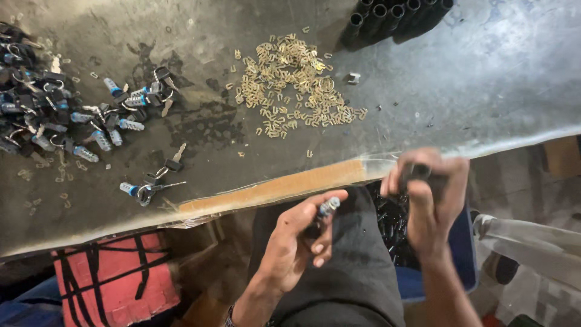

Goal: The person sits at a workbench assembling padlock cylinders. They pick up a lock plug, insert small brass pins and springs into it by hand, fit the plug into a lock body, and place finished keyed locks on the table.

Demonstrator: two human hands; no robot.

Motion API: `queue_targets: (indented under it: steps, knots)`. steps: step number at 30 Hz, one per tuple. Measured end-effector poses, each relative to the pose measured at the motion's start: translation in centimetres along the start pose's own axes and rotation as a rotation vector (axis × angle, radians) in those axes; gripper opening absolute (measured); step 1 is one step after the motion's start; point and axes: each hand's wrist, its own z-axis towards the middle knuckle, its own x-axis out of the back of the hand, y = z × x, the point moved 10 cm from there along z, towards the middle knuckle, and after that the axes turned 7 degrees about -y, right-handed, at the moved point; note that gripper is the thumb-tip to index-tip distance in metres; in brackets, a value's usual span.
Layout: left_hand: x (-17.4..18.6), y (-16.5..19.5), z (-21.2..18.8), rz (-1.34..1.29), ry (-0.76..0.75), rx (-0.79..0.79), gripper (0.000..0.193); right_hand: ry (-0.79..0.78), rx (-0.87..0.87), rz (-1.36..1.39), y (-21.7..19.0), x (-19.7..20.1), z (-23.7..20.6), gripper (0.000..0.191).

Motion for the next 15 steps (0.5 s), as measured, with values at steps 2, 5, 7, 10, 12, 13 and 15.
queue_targets:
  steps: [2,5,7,10,12,13,15]
  knots:
    - [-0.9,-0.3,-0.1,0.004,-0.078,0.042,0.062,0.047,-0.029,0.168,0.6,-0.6,-1.9,0.041]
    - [-1.6,-0.5,-0.5,0.095,-0.164,0.008,0.064,0.112,-0.088,0.393,1.8,-1.5,-4.3,0.043]
    - [-2.2,-1.3,-0.5,0.056,-0.243,0.022,0.053,0.14,-0.143,0.527,2.7,-2.1,-5.4,0.041]
    - [-3.3,-2.5,-0.8,-0.042,-0.358,0.04,0.048,0.129,-0.165,0.62,3.2,-2.9,-6.1,0.039]
    - [-3.8,-3.0,-1.0,-0.122,-0.417,0.068,0.047,0.103,-0.173,0.644,3.2,-3.1,-6.2,0.037]
    - [-4.0,-3.3,-1.1,-0.161,-0.437,0.089,0.046,0.089,-0.183,0.658,3.2,-3.3,-6.2,0.036]
    - [-4.2,-3.4,-1.2,-0.164,-0.459,0.111,0.047,0.084,-0.211,0.713,3.4,-3.4,-6.2,0.035]
